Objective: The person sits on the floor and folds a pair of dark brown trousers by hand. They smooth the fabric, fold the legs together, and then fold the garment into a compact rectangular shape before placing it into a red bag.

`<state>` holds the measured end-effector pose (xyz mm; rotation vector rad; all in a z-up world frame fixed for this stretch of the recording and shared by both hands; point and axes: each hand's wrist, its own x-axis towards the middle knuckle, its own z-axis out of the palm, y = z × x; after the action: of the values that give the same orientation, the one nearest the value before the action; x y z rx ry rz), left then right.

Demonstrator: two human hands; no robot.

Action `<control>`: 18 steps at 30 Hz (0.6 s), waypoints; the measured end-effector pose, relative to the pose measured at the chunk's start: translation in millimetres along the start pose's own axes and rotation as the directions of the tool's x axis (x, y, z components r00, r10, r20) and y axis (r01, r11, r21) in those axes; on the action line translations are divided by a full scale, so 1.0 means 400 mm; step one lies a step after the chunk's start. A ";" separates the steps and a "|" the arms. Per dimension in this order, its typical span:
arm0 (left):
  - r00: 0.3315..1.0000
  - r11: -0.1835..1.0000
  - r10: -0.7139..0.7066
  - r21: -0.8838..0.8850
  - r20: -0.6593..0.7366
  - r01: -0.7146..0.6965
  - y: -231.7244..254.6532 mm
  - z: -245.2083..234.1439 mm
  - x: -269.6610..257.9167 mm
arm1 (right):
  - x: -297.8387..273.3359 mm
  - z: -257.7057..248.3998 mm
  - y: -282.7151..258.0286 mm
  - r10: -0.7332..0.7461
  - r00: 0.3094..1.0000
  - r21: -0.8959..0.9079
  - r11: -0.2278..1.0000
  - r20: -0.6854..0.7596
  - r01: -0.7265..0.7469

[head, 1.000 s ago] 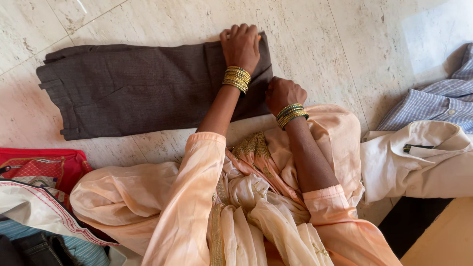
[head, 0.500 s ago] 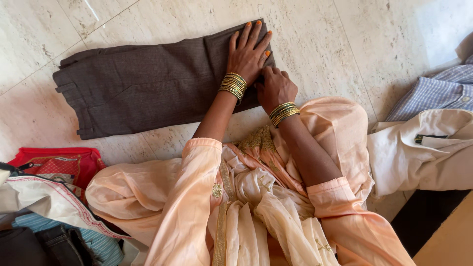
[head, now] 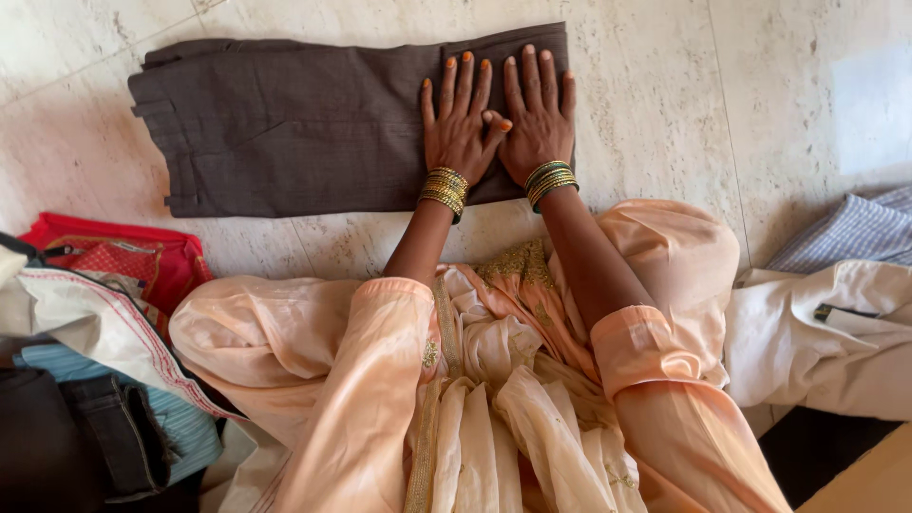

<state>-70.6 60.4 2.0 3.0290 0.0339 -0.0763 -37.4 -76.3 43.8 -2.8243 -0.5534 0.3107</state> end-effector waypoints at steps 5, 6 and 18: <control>0.998 0.998 -0.063 0.013 0.023 0.063 -0.022 -0.020 0.033 | 0.020 -0.041 -0.003 0.113 0.993 -0.025 0.993 0.037 -0.112; 0.994 0.995 -0.103 0.018 0.045 0.103 -0.046 -0.026 0.025 | 0.022 -0.041 0.003 0.111 0.994 -0.019 0.994 0.011 -0.111; 0.706 0.705 -0.708 -0.047 0.022 0.708 -0.382 -0.256 -0.119 | 0.028 0.001 0.069 0.131 0.962 0.042 0.991 -0.241 -0.125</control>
<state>-117.0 222.6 89.2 2.7591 1.1852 -0.1373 -17.7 -96.7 33.9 -2.8205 -0.3124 -0.0085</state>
